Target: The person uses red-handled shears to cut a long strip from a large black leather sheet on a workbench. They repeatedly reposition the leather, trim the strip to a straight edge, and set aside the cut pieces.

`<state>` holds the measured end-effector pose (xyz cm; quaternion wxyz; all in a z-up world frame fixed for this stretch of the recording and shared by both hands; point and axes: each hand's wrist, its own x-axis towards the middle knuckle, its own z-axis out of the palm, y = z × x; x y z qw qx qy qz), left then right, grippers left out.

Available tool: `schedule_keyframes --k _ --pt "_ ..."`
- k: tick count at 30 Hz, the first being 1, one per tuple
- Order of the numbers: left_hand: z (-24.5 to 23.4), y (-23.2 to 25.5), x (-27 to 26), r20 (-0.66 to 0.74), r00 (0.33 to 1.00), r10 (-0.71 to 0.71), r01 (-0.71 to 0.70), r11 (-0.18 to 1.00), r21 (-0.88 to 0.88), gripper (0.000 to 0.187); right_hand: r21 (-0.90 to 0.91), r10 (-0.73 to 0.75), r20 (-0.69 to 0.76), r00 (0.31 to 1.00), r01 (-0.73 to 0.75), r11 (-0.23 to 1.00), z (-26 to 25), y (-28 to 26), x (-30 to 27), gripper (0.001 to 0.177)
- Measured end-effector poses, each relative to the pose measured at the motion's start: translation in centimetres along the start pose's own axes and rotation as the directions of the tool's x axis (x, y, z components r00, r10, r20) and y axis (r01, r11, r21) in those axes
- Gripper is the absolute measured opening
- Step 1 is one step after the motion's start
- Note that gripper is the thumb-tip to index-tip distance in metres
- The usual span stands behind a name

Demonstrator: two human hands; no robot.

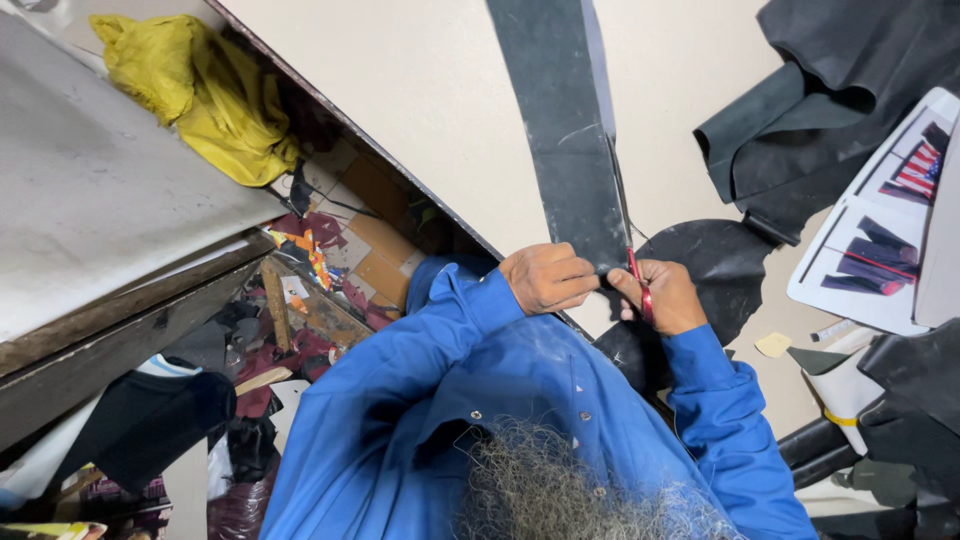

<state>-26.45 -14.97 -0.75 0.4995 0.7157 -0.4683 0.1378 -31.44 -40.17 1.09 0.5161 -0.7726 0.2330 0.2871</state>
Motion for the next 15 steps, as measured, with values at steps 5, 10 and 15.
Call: schedule_keyframes --k 5,10,15 --pt "0.2 0.3 -0.4 0.026 0.998 -0.061 0.062 0.998 -0.015 0.023 0.033 0.019 -0.011 1.000 -0.019 0.999 0.2 0.2 -0.6 0.033" --pt "0.2 -0.1 -0.3 0.027 0.999 -0.026 0.026 0.999 -0.021 0.021 0.029 0.049 -0.025 0.998 -0.048 0.998 0.0 -1.1 -0.1 0.037" --pt "0.5 -0.3 -0.4 0.032 0.999 0.014 -0.013 1.000 -0.021 0.021 -0.147 -0.046 -0.051 0.998 0.038 0.988 -0.1 -3.0 1.8 0.050"
